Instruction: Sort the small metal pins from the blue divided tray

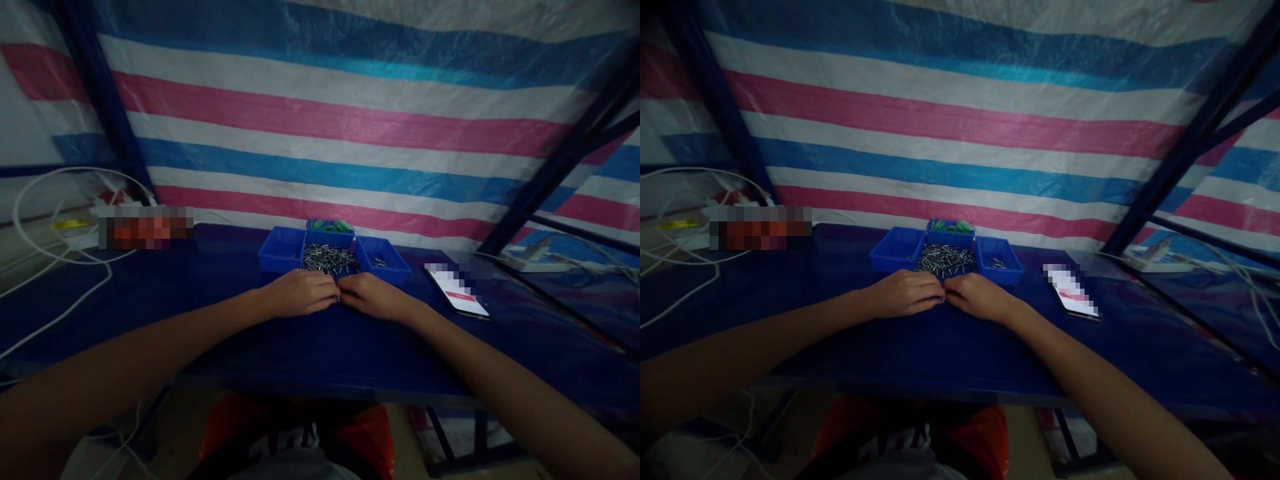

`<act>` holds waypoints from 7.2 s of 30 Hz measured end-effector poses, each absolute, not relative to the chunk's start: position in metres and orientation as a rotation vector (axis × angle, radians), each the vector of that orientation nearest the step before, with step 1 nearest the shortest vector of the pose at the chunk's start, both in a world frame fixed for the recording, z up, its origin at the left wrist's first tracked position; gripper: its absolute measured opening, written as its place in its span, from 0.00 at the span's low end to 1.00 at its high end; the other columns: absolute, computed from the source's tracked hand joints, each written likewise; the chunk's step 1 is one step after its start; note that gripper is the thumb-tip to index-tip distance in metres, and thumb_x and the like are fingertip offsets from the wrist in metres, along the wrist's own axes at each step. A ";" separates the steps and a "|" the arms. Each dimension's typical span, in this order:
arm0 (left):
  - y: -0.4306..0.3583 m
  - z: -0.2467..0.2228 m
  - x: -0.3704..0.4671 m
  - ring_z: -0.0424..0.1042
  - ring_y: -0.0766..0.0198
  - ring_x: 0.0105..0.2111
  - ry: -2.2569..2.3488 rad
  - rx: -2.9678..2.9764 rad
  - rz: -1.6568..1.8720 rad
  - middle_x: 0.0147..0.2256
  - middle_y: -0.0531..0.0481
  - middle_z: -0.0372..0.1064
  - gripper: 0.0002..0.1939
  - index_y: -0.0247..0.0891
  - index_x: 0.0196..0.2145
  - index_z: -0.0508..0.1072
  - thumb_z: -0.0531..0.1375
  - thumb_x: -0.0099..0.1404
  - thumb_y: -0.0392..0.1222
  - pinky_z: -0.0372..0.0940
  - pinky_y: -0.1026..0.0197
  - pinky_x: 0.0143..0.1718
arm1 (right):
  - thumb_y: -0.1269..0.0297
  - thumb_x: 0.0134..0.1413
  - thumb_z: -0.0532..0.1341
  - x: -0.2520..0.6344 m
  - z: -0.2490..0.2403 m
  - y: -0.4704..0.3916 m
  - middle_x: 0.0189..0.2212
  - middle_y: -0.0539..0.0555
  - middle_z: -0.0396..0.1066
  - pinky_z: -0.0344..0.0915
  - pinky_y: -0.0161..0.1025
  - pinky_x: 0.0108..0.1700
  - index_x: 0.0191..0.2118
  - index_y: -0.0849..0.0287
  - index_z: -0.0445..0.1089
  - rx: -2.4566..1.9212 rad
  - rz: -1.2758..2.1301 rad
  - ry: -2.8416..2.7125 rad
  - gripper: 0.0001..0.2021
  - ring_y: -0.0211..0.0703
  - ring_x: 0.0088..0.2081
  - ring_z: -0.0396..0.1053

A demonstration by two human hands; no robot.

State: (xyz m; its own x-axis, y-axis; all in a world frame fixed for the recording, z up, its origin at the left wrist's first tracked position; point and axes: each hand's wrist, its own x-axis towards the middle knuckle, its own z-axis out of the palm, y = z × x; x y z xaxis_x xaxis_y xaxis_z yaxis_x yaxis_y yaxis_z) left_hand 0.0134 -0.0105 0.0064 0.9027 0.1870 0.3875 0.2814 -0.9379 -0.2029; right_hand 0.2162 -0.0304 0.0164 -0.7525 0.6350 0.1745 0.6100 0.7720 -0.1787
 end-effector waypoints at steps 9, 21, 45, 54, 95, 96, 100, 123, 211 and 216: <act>-0.013 0.012 0.015 0.65 0.65 0.33 -0.581 -2.849 -0.529 0.31 0.50 0.66 0.05 0.35 0.34 0.66 0.52 0.59 0.36 0.60 0.63 0.38 | 0.63 0.58 0.54 0.220 0.020 -0.030 0.30 0.53 0.71 0.59 0.35 0.33 0.37 0.61 0.67 -1.043 0.149 -2.712 0.08 0.39 0.31 0.67; -0.006 0.004 0.015 0.67 0.63 0.31 -0.647 -2.697 -0.469 0.29 0.48 0.67 0.09 0.34 0.33 0.67 0.50 0.65 0.42 0.61 0.61 0.34 | 0.64 0.61 0.51 0.219 0.022 -0.032 0.33 0.55 0.72 0.59 0.36 0.35 0.38 0.61 0.69 -1.014 0.157 -2.724 0.11 0.39 0.33 0.68; -0.012 0.009 0.016 0.70 0.64 0.29 -0.820 -2.626 -0.539 0.28 0.51 0.70 0.10 0.35 0.30 0.67 0.49 0.65 0.40 0.61 0.63 0.29 | 0.69 0.57 0.51 0.227 0.024 -0.025 0.30 0.53 0.71 0.57 0.35 0.33 0.36 0.61 0.67 -1.119 0.082 -2.716 0.08 0.37 0.30 0.66; -0.012 0.007 0.016 0.69 0.64 0.30 -0.777 -2.556 -0.635 0.28 0.51 0.69 0.10 0.35 0.31 0.68 0.50 0.65 0.40 0.60 0.63 0.29 | 0.69 0.57 0.51 0.227 0.024 -0.025 0.30 0.53 0.71 0.57 0.35 0.33 0.36 0.61 0.68 -1.130 0.095 -2.710 0.08 0.37 0.30 0.65; -0.008 0.009 0.014 0.72 0.62 0.31 -0.909 -2.661 -0.437 0.32 0.48 0.72 0.12 0.34 0.33 0.69 0.48 0.67 0.39 0.64 0.62 0.28 | 0.67 0.56 0.52 0.224 0.026 -0.030 0.27 0.53 0.69 0.54 0.35 0.32 0.33 0.61 0.67 -1.179 -0.094 -2.607 0.07 0.37 0.29 0.64; -0.008 0.009 0.014 0.72 0.61 0.31 -0.922 -2.674 -0.423 0.32 0.48 0.73 0.12 0.34 0.34 0.69 0.48 0.67 0.39 0.64 0.62 0.28 | 0.66 0.57 0.52 0.223 0.028 -0.031 0.27 0.53 0.69 0.54 0.35 0.32 0.33 0.61 0.66 -1.165 -0.088 -2.595 0.07 0.38 0.29 0.65; -0.009 0.008 0.014 0.72 0.62 0.31 -0.899 -2.768 -0.401 0.32 0.49 0.72 0.12 0.36 0.33 0.70 0.49 0.66 0.39 0.63 0.63 0.29 | 0.64 0.58 0.52 0.219 0.031 -0.039 0.27 0.51 0.68 0.57 0.34 0.32 0.36 0.60 0.66 -1.064 0.003 -2.551 0.08 0.37 0.29 0.65; -0.005 0.004 0.014 0.71 0.64 0.31 -0.844 -2.868 -0.460 0.30 0.51 0.72 0.12 0.37 0.34 0.70 0.49 0.67 0.42 0.61 0.64 0.29 | 0.63 0.60 0.52 0.216 0.033 -0.043 0.30 0.51 0.71 0.60 0.34 0.36 0.41 0.60 0.68 -0.945 0.150 -2.547 0.10 0.36 0.33 0.68; -0.007 0.008 0.013 0.70 0.62 0.34 -0.983 -2.675 -0.292 0.37 0.49 0.68 0.12 0.37 0.37 0.68 0.48 0.66 0.43 0.61 0.64 0.27 | 0.64 0.56 0.51 0.261 0.042 -0.011 0.30 0.57 0.71 0.55 0.37 0.28 0.36 0.60 0.68 -1.732 -0.507 -2.254 0.10 0.45 0.30 0.68; -0.007 0.008 0.013 0.70 0.60 0.35 -0.979 -2.686 -0.274 0.37 0.48 0.68 0.12 0.37 0.36 0.68 0.48 0.66 0.43 0.62 0.62 0.28 | 0.62 0.55 0.51 0.278 0.037 -0.002 0.30 0.60 0.72 0.55 0.38 0.27 0.34 0.61 0.69 -1.923 -0.591 -2.147 0.12 0.47 0.30 0.68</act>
State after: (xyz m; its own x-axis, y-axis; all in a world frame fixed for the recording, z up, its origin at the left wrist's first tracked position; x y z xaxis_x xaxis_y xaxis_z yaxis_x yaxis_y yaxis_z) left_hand 0.0127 -0.0070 0.0076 0.7539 0.6007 0.2661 0.6515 -0.7358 -0.1849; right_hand 0.2776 -0.0022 0.0366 -0.1344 0.9047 0.4043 0.9842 0.0742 0.1610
